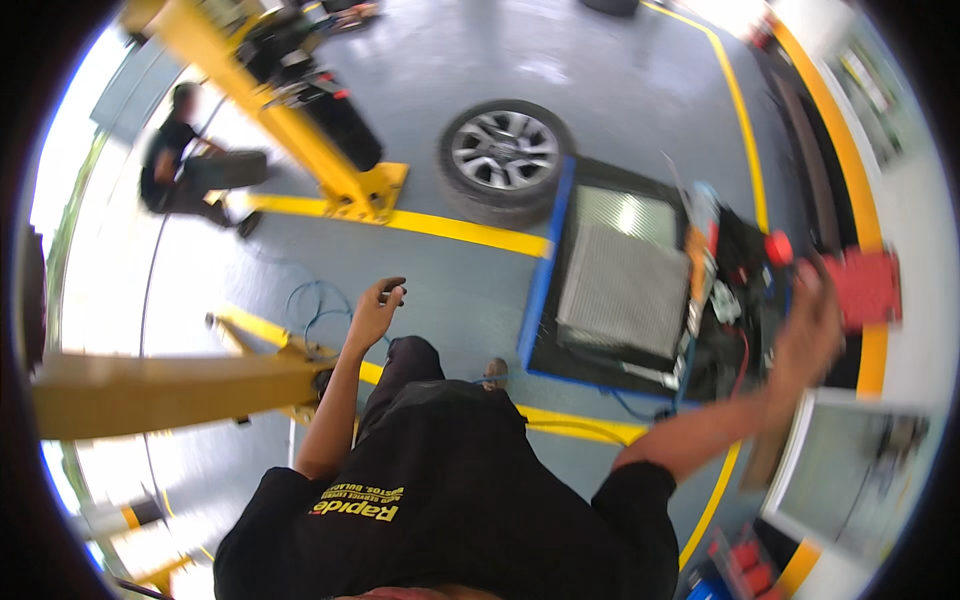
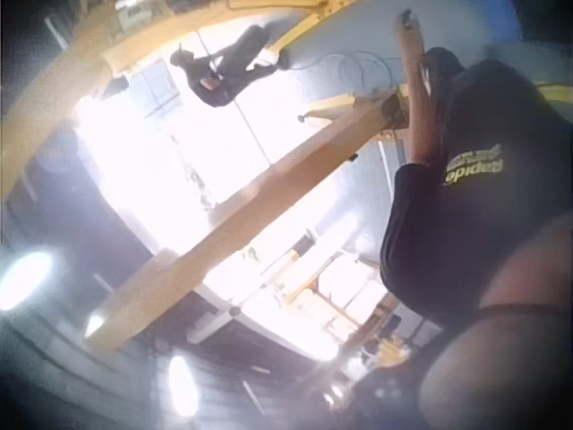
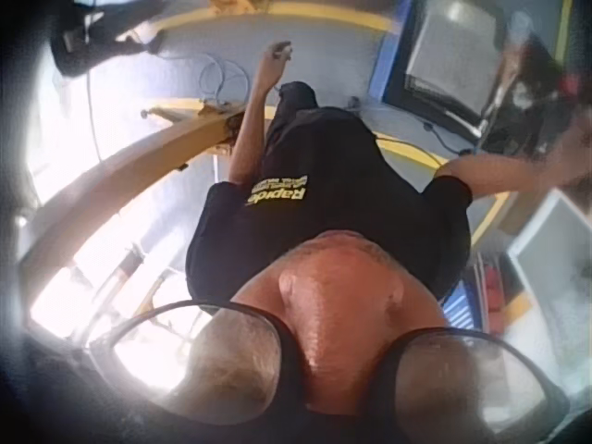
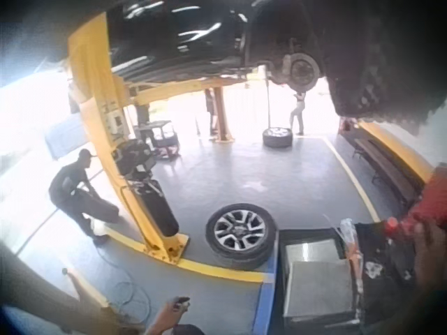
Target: The person works on a car's brake assembly, using a wrench to loosen bolts and a spray can to clean components. They handle a brake filter and other parts, moving around the garage to retrieve tools and materials.
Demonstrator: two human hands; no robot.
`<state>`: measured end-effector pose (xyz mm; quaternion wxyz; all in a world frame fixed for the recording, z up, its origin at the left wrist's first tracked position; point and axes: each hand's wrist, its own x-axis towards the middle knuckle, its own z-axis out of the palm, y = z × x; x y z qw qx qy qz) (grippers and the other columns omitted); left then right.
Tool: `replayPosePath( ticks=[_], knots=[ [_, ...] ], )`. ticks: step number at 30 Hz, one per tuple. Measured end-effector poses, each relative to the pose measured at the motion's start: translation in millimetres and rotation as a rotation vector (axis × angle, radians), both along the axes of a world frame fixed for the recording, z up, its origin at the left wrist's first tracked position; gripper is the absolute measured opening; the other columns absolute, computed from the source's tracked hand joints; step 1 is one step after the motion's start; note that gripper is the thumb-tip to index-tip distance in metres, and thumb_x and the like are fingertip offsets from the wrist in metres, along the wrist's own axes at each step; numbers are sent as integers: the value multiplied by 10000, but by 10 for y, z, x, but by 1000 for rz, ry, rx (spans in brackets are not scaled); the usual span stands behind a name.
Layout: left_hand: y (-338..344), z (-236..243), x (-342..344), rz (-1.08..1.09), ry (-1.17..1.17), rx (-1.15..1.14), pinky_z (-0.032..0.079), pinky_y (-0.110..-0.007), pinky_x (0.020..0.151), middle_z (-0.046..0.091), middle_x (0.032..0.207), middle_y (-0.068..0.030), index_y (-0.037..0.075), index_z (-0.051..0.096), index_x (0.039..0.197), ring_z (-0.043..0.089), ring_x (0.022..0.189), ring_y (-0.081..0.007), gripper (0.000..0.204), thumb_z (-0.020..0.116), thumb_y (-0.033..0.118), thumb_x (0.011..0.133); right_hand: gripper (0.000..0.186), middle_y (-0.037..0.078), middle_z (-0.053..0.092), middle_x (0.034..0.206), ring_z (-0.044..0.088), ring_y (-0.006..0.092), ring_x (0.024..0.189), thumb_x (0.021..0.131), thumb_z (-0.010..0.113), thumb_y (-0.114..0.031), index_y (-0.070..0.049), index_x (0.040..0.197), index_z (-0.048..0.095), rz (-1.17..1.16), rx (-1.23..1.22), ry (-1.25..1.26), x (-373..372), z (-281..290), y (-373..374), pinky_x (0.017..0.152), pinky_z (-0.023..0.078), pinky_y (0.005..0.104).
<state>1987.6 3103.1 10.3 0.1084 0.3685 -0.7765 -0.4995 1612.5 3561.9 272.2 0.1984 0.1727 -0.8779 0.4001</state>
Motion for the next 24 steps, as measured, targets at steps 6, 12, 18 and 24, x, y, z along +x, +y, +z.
replayPosePath(
  ticks=[6, 12, 18, 24],
  knots=[
    [-475, -25, 1306, 423, 32, -44, 598, -382, 881, 793, 1068, -162, -28, 713, 1297, 778, 940, -246, 364, 609, 247, 1083, 511, 144, 733, 1184, 710, 223, 1036, 1039, 686, -342, -23, 1437, 662, 1015, 134, 303, 789, 869, -171, 895, 564, 351],
    [-793, -241, 2067, 636, 51, 40, 577, -353, 852, 788, 1081, -143, -30, 697, 1320, 756, 934, -217, 368, 590, 240, 1095, 849, 208, 639, 1338, 651, 416, 1180, 787, 880, -329, -32, 1514, 557, 1617, 1205, 6, 1324, 1648, -1604, 1006, 527, 542],
    [-1820, -614, 2462, 667, 177, 52, 607, -365, 842, 797, 1047, -175, -46, 710, 1284, 780, 911, -236, 372, 619, 253, 1082, 605, 103, 755, 1009, 748, 234, 865, 887, 836, -472, -78, 1337, 740, 1715, 1075, -80, 1914, 1206, -3138, 692, 580, 336],
    [-2851, -886, 3133, 733, 206, 85, 609, -365, 836, 793, 1055, -188, -46, 701, 1288, 779, 901, -232, 365, 626, 238, 1072, 508, 100, 777, 1090, 749, 196, 926, 900, 863, -183, -63, 1373, 724, 1684, 766, -640, 2765, 560, -4908, 813, 598, 320]
  ],
)
